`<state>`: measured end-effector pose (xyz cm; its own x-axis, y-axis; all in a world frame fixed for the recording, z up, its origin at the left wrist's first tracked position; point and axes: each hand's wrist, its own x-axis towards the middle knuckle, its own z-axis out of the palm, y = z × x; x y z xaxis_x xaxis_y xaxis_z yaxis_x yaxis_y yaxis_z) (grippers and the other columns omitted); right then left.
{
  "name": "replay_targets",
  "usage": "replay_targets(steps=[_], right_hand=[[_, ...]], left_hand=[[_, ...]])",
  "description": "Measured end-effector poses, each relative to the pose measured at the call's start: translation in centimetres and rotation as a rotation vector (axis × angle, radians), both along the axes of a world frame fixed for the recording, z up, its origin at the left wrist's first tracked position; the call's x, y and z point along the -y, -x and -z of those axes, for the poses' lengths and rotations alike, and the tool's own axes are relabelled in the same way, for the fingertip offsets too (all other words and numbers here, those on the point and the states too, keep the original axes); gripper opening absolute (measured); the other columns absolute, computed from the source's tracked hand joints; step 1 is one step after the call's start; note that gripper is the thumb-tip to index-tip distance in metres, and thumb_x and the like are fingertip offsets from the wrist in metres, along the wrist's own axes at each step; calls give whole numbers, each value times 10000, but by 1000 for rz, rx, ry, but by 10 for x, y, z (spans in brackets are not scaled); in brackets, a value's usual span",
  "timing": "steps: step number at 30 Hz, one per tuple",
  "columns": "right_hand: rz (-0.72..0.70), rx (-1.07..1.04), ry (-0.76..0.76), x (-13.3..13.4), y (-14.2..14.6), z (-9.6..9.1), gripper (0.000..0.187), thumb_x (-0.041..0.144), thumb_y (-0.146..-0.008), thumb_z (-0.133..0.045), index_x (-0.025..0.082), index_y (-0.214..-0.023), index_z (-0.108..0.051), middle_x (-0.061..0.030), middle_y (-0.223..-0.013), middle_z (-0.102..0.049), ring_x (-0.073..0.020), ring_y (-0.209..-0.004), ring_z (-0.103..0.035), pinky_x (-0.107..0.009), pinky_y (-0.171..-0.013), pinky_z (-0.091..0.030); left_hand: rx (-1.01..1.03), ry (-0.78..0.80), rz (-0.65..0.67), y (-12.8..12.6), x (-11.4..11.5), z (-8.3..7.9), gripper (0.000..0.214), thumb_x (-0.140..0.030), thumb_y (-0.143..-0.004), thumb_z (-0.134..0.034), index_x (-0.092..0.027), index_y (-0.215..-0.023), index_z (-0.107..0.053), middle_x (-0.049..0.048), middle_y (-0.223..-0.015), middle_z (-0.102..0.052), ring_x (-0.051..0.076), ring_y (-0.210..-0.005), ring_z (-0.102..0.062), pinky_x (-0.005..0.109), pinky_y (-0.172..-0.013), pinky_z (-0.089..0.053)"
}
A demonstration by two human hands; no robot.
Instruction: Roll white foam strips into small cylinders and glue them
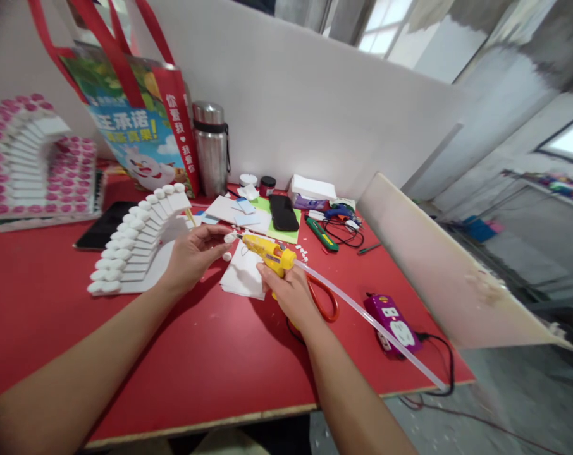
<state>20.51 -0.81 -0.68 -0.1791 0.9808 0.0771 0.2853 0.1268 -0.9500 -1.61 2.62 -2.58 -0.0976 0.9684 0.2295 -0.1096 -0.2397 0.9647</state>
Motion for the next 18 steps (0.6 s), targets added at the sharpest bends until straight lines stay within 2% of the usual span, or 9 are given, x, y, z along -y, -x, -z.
replay_targets(steps=[12,18], right_hand=[[10,22,35,0,0,-2,481,552,-929,-667,195,-608,-639,-13,-594,-629,-150,-570,-557,-281,-565,-399],[-1,13,20,1,2,-3,499,542,-934,-660,192,-580,-619,-5,-566,-605,-135,-556,-520,-276,-562,-384]], left_hand=[[-20,-10,6,0,-2,4,311,-288,-757,-840,-159,-1027,-757,88,-1014,-766,209,-898,-691,334,-754,-567],[12,10,-10,-1,-1,2,311,-293,-737,-855,-162,-1003,-762,79,-1009,-766,199,-869,-690,327,-741,-570]])
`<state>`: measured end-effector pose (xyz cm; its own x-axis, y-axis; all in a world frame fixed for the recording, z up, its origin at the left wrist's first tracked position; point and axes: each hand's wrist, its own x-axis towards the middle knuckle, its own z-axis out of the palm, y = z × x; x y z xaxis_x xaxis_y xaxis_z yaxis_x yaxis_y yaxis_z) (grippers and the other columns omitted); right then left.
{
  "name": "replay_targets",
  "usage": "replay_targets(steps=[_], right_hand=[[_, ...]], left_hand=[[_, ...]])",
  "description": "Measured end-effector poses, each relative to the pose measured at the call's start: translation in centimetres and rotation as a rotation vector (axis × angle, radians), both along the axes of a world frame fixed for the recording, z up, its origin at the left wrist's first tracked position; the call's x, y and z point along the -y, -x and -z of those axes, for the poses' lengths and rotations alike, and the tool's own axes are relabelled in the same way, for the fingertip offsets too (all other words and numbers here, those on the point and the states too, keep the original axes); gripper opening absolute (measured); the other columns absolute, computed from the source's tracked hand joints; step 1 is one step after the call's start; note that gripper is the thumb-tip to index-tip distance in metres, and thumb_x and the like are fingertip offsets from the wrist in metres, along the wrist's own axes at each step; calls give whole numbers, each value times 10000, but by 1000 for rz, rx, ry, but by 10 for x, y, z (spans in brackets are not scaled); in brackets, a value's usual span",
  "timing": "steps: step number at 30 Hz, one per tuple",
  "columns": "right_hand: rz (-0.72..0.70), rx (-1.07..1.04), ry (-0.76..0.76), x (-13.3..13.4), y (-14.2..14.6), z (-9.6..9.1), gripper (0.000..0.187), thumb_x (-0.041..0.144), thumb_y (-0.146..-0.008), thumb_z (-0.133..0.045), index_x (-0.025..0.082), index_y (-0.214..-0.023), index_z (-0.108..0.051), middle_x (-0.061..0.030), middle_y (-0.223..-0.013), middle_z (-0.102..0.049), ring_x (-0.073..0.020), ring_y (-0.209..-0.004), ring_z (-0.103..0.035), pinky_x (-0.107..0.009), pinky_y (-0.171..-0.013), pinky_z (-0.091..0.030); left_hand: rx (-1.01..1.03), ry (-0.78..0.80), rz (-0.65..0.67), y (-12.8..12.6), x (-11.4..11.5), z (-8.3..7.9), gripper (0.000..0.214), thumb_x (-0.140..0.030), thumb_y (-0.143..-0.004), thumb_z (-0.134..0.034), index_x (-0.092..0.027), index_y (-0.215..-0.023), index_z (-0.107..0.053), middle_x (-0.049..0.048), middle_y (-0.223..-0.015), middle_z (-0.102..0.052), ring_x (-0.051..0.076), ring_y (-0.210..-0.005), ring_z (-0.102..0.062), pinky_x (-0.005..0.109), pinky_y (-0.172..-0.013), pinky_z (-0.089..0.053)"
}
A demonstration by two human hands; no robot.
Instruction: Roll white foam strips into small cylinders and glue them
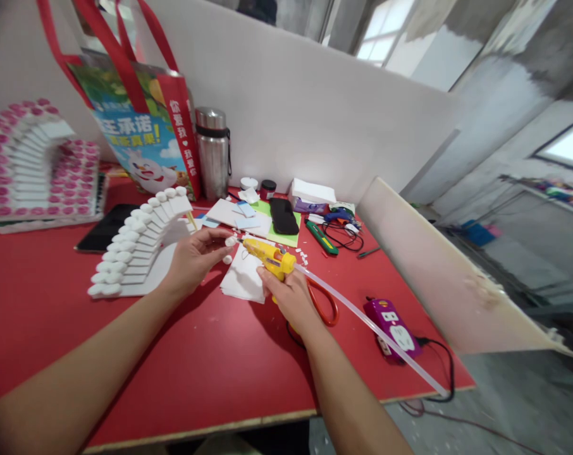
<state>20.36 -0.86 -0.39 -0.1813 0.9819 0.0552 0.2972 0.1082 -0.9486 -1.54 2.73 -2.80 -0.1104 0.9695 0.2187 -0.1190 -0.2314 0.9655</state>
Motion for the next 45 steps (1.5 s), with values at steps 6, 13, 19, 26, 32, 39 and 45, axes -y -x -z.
replay_targets(steps=[6,13,19,26,32,39,45], right_hand=[[-15,10,-27,0,0,-1,494,521,-943,-650,195,-574,-611,-1,-560,-598,-135,-552,-520,-271,-564,-391],[6,22,-8,1,-1,0,508,537,-939,-658,193,-570,-611,-1,-569,-604,-134,-555,-519,-271,-569,-394],[6,-14,-12,1,-2,1,498,553,-943,-658,194,-601,-610,4,-576,-592,-136,-558,-524,-272,-560,-389],[11,11,-22,2,-1,0,498,555,-940,-662,191,-601,-616,-1,-594,-607,-136,-571,-523,-273,-574,-390],[-1,-26,-20,1,0,0,531,572,-932,-656,200,-560,-596,-6,-547,-581,-141,-544,-513,-277,-554,-393],[-1,-38,-10,2,1,-2,499,542,-927,-663,207,-566,-582,-1,-539,-568,-141,-533,-501,-279,-532,-378],[19,-51,13,2,1,-1,458,552,-913,-689,196,-634,-614,9,-563,-585,-129,-526,-491,-269,-526,-371]], left_hand=[[42,3,7,1,-1,1,303,-287,-745,-854,-163,-1005,-759,66,-985,-748,188,-863,-674,314,-718,-586],[116,55,-1,-2,3,-8,387,-341,-695,-896,-147,-997,-748,65,-950,-740,180,-793,-653,306,-625,-598],[137,59,2,-2,2,-8,379,-330,-694,-900,-148,-986,-742,53,-908,-738,163,-750,-645,292,-615,-590],[110,38,13,-2,1,-4,345,-292,-704,-890,-153,-992,-760,61,-941,-747,173,-820,-663,289,-677,-579],[97,30,22,-2,1,-3,331,-291,-715,-887,-160,-995,-767,68,-979,-755,184,-862,-672,297,-712,-572],[92,28,17,-1,0,-3,342,-300,-701,-886,-161,-991,-770,74,-986,-760,191,-856,-684,302,-714,-573],[82,42,1,-1,1,-5,343,-299,-703,-881,-158,-994,-768,74,-991,-759,191,-856,-680,310,-721,-582]])
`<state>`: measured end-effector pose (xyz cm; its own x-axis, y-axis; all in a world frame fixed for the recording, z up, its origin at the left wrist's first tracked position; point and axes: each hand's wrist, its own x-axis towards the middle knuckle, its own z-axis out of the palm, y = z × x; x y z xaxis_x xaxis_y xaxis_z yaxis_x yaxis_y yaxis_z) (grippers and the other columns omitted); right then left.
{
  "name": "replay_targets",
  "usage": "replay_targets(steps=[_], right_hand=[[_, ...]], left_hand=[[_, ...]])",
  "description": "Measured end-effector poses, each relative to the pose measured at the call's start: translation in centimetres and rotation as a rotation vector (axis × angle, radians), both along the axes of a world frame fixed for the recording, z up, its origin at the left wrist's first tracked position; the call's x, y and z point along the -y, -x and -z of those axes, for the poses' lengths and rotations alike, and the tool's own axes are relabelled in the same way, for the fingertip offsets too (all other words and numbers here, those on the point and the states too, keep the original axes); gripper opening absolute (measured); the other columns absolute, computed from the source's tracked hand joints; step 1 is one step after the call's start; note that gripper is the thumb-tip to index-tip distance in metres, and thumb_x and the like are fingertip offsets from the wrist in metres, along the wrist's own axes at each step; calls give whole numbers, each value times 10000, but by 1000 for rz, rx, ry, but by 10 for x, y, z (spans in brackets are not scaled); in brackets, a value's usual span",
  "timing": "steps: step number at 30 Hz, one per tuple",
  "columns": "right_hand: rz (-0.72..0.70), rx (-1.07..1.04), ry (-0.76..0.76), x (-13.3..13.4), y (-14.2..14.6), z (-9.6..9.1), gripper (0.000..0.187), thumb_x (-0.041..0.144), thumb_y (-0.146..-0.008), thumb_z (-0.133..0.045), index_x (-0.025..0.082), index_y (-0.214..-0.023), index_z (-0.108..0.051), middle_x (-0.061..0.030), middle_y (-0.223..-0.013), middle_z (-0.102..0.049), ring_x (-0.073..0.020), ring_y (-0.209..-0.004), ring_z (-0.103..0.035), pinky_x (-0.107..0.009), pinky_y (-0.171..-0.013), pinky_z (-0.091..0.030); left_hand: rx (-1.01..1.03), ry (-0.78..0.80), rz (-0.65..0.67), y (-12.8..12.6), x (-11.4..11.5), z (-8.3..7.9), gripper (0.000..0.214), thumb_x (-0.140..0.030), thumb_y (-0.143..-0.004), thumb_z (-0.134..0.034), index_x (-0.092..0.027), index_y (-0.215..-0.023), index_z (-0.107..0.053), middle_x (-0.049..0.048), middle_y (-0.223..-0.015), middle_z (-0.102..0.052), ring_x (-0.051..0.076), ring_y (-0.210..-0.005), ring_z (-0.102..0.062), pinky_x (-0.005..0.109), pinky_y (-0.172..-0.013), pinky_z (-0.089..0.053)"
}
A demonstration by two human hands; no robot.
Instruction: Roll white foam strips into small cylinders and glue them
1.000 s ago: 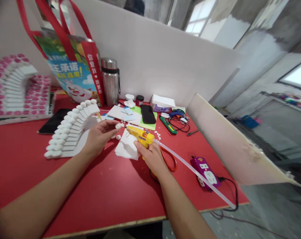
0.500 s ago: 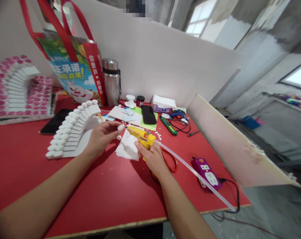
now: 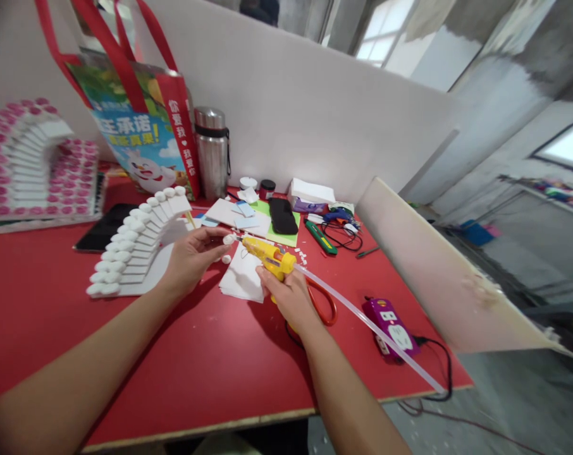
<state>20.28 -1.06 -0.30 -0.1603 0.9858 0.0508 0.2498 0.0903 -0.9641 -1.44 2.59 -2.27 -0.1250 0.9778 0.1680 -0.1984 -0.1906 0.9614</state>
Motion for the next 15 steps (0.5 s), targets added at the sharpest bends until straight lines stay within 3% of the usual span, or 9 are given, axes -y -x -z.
replay_targets(steps=[5,15], right_hand=[[4,9,7,0,-2,3,410,546,-916,-697,194,-711,-650,6,-590,-613,-134,-544,-513,-269,-535,-374],[18,49,-3,0,1,1,415,551,-906,-694,201,-687,-654,-14,-601,-630,-150,-561,-531,-287,-553,-401]], left_hand=[[23,2,-2,-1,1,-2,352,-297,-689,-888,-150,-982,-760,54,-912,-741,169,-798,-661,280,-668,-565],[93,29,-11,-1,3,-9,399,-346,-662,-916,-150,-955,-729,41,-876,-718,146,-695,-619,289,-580,-578]])
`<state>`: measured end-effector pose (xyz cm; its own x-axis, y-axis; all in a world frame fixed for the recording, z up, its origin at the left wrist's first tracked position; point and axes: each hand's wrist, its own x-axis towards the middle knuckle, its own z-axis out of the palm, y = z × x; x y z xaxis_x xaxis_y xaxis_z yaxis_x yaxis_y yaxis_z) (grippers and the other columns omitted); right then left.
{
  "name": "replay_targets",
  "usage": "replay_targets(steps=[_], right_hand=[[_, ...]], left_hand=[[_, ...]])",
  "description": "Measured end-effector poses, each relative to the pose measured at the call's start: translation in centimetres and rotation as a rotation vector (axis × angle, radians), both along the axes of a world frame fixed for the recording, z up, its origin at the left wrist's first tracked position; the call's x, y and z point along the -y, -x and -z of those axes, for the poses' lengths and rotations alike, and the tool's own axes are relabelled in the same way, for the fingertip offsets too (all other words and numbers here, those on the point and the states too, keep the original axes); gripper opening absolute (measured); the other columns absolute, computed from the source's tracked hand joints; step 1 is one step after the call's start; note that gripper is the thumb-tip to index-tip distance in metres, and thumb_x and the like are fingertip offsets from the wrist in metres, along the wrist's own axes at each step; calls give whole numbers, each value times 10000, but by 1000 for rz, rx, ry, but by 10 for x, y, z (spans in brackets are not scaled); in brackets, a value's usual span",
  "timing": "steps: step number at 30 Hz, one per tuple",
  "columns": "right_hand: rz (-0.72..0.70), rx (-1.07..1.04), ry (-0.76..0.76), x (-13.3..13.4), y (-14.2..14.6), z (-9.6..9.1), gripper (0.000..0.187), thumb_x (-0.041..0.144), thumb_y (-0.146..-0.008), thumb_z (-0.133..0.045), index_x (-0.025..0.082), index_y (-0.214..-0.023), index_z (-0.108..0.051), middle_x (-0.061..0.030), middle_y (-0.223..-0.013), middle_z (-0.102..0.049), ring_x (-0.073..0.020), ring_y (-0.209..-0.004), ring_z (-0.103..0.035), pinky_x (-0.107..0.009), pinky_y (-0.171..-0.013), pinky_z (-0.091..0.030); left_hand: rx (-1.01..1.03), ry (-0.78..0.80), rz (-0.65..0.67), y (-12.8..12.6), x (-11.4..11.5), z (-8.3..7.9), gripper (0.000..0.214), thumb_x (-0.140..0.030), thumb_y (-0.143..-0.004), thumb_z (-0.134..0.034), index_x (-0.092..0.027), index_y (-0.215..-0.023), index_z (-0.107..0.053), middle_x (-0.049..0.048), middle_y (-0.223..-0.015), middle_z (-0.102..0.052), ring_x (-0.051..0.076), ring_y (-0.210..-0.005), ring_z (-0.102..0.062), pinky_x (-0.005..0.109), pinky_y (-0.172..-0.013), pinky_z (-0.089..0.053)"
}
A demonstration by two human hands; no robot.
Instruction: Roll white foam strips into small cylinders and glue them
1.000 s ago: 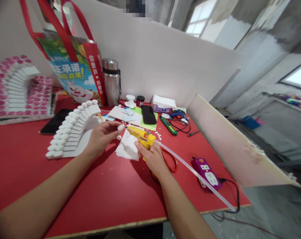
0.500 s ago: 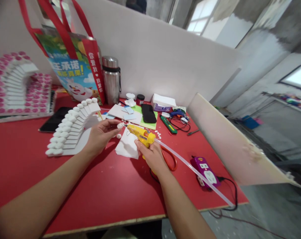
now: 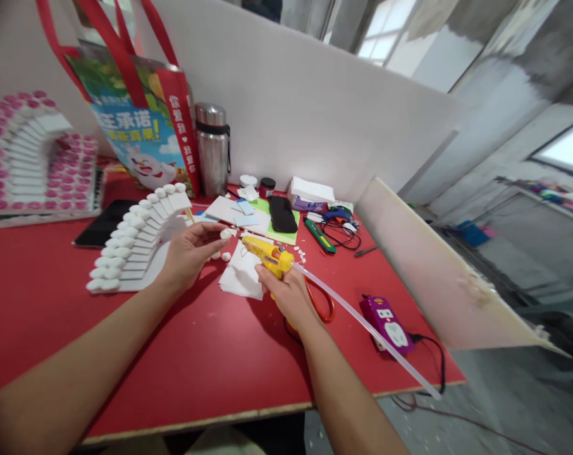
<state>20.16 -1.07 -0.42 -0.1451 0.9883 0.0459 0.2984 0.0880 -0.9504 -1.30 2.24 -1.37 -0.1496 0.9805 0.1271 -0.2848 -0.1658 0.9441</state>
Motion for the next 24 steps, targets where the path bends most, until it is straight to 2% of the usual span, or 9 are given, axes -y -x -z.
replay_targets(steps=[3,7,10,13,16,21,24], right_hand=[[54,8,-32,-4,-9,-8,415,560,-902,-688,197,-702,-665,-18,-616,-637,-159,-589,-558,-291,-592,-434],[183,179,-77,-19,-55,-15,458,604,-903,-668,190,-709,-710,-39,-634,-685,-193,-633,-622,-326,-680,-485],[292,326,-149,-29,-97,-11,466,603,-899,-660,195,-682,-717,-70,-718,-737,-227,-729,-658,-363,-769,-505],[373,383,-159,-36,-124,3,449,613,-868,-675,178,-787,-754,-81,-787,-760,-247,-764,-663,-385,-785,-513],[340,466,-155,-40,-132,16,515,630,-881,-629,157,-1012,-785,-106,-957,-795,-271,-886,-696,-403,-870,-517],[425,652,-111,-43,-130,21,595,692,-853,-612,126,-934,-776,-155,-885,-771,-306,-867,-684,-424,-849,-507],[471,697,-109,-39,-129,18,575,656,-853,-623,118,-1010,-752,-193,-974,-766,-320,-915,-685,-429,-859,-512]], left_hand=[[13,14,5,1,0,1,419,-359,-654,-926,-147,-960,-733,45,-885,-724,145,-686,-624,291,-582,-579],[21,14,10,0,-1,3,437,-346,-651,-930,-146,-992,-744,58,-912,-741,161,-715,-653,280,-582,-560],[2,-10,4,-1,-2,6,412,-316,-641,-937,-151,-976,-762,57,-911,-743,164,-775,-660,264,-627,-553],[-10,-19,21,-3,-2,9,371,-298,-649,-934,-155,-949,-770,55,-888,-749,156,-764,-660,263,-659,-539],[-6,-11,35,-3,-1,10,375,-312,-654,-932,-157,-956,-772,63,-889,-758,167,-750,-667,284,-668,-535],[39,10,62,-5,2,10,399,-320,-633,-946,-158,-958,-779,79,-947,-775,192,-853,-693,316,-764,-558],[56,22,87,-7,2,10,407,-308,-612,-960,-165,-951,-787,74,-953,-778,187,-872,-692,325,-807,-560]])
